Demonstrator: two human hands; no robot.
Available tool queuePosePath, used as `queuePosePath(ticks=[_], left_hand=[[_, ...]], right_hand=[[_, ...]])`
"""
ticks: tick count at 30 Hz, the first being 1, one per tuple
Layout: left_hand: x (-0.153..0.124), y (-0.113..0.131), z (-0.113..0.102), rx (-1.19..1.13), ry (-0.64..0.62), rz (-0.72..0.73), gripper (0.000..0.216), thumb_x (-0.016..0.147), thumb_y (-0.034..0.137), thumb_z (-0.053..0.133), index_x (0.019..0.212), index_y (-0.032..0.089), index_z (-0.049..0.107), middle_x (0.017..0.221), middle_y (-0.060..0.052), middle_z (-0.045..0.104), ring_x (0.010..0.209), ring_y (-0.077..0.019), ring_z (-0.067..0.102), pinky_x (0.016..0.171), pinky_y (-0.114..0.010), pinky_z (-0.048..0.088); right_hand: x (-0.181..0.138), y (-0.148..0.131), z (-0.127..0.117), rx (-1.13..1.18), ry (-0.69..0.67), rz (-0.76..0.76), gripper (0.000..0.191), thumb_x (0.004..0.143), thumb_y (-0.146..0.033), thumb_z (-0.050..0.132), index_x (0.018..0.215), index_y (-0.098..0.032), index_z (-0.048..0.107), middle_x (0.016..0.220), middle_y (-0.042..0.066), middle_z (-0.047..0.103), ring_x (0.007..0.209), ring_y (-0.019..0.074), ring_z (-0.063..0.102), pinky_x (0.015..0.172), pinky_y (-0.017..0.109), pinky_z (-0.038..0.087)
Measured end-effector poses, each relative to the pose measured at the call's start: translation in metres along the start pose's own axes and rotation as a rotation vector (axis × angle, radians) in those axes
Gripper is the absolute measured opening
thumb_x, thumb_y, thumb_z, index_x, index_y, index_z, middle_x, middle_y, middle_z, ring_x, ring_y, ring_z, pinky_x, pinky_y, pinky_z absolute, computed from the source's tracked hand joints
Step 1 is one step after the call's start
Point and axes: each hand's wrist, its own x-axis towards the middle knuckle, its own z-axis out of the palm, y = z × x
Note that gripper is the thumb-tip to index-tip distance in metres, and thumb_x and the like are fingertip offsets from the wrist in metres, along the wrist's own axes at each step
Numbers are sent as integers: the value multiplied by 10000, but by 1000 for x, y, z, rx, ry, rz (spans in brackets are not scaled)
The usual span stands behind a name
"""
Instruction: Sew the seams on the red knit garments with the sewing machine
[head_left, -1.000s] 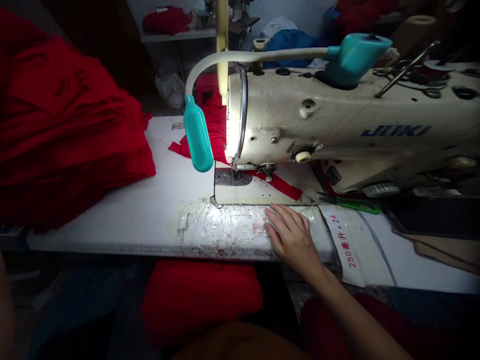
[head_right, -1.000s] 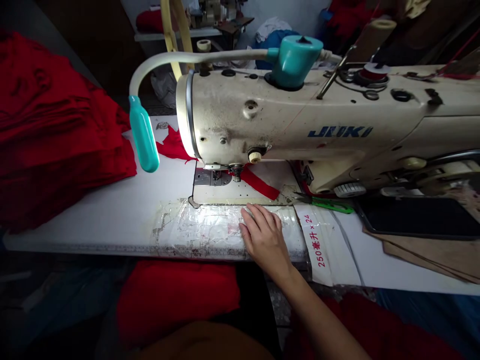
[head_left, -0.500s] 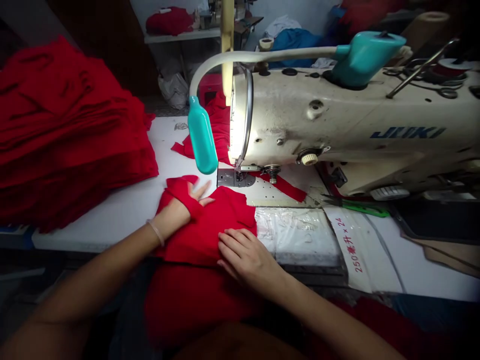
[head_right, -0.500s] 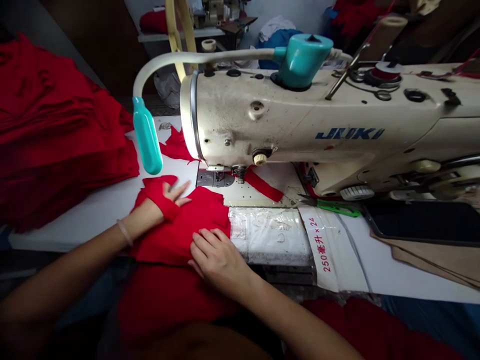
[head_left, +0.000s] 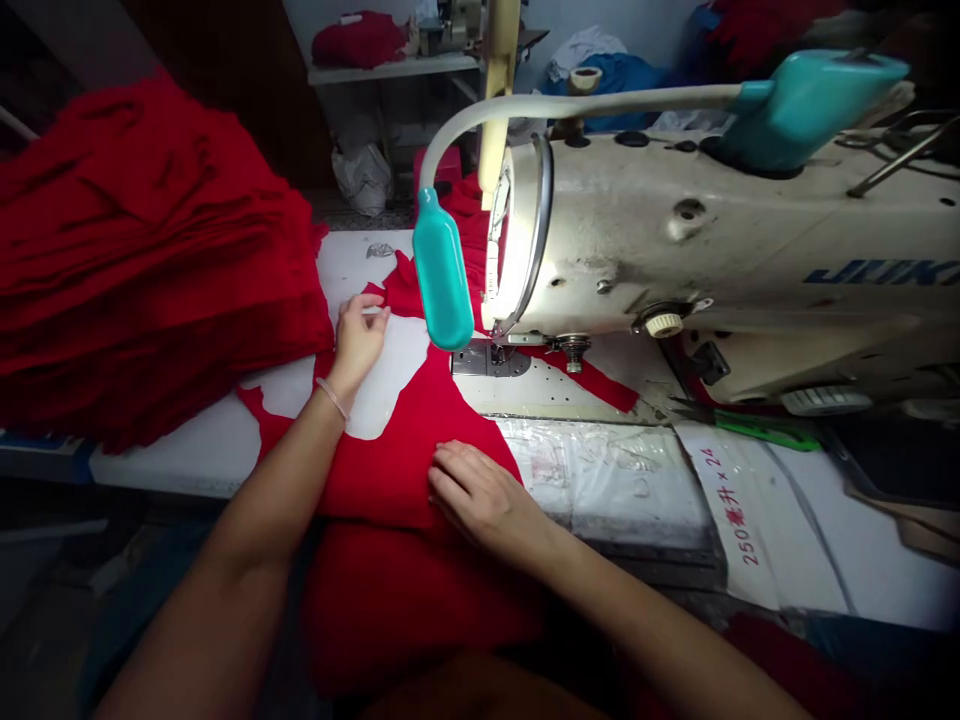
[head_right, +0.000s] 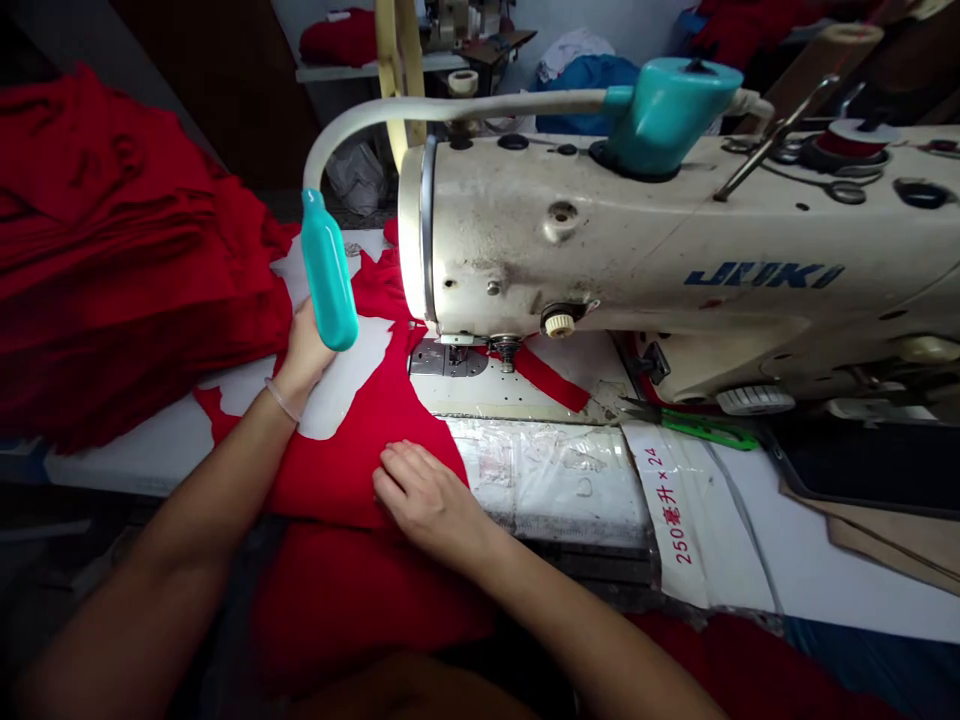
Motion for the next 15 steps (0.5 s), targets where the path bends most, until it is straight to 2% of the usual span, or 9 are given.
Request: queuePosePath(ticks=[2, 6, 8, 11, 12, 13, 14, 15], left_hand=[[10, -8, 1, -45, 37, -61, 267, 964, 354, 507, 1101, 137, 581, 1076, -66, 646, 955, -167, 613, 862, -296, 501], [10, -1, 17, -34, -155, 46, 224, 861, 376, 660, 954, 178, 612, 1076, -65, 650, 1033, -199, 623, 926, -330, 505], [11, 6, 21, -66, -169, 54, 178, 833, 335, 676, 847, 176, 597, 1020, -72, 657, 1010, -204, 638, 946, -349, 506], [10, 19, -2, -176, -32, 1, 200, 822, 333, 679, 747, 178, 578, 859, -60, 676, 871, -202, 659, 879, -348, 535], [5, 25, -17, -218, -50, 1, 222, 832, 365, 673, 744, 180, 589, 820, -55, 681, 829, -203, 658, 836, -344, 545], [-4, 31, -34, -252, -94, 6, 254, 839, 408, 668, 741, 183, 605, 787, -49, 686, 789, -205, 656, 784, -338, 552], [-16, 37, -50, -314, -302, 42, 298, 874, 467, 621, 772, 188, 636, 781, -48, 698, 756, -204, 659, 730, -332, 557], [-31, 43, -64, -363, -608, 128, 336, 862, 525, 623, 822, 195, 672, 814, -57, 718, 764, -214, 674, 706, -327, 567]], right_hand=[[-1, 0, 0, -13, -22, 56, 313, 940, -221, 556, 1186, -48, 643, 1235, 193, 640, 1212, 287, 582, 1051, 444, 511], [0, 1, 0, 1, -90, 91, 417, 950, -275, 539, 1298, -53, 600, 1353, 199, 583, 1300, 308, 527, 1089, 493, 475], [0, 0, 1, -2, -99, 94, 418, 958, -284, 530, 1308, -66, 597, 1363, 182, 583, 1302, 298, 527, 1097, 484, 472], [-1, -2, 2, -36, -51, 166, 504, 962, -341, 537, 1361, -35, 543, 1396, 197, 551, 1341, 305, 489, 1107, 460, 472], [-1, -3, 2, -59, -19, 212, 575, 954, -367, 551, 1397, -4, 494, 1425, 223, 514, 1369, 322, 454, 1113, 465, 467], [-1, -3, 3, -84, 10, 267, 648, 945, -380, 564, 1434, 26, 434, 1459, 252, 463, 1401, 341, 408, 1120, 477, 459], [0, -4, 5, -107, 30, 320, 693, 937, -366, 570, 1461, 45, 380, 1492, 275, 405, 1430, 358, 357, 1125, 494, 449], [1, -4, 6, -122, 37, 358, 691, 932, -326, 568, 1475, 44, 354, 1517, 285, 357, 1452, 370, 310, 1126, 512, 441]])
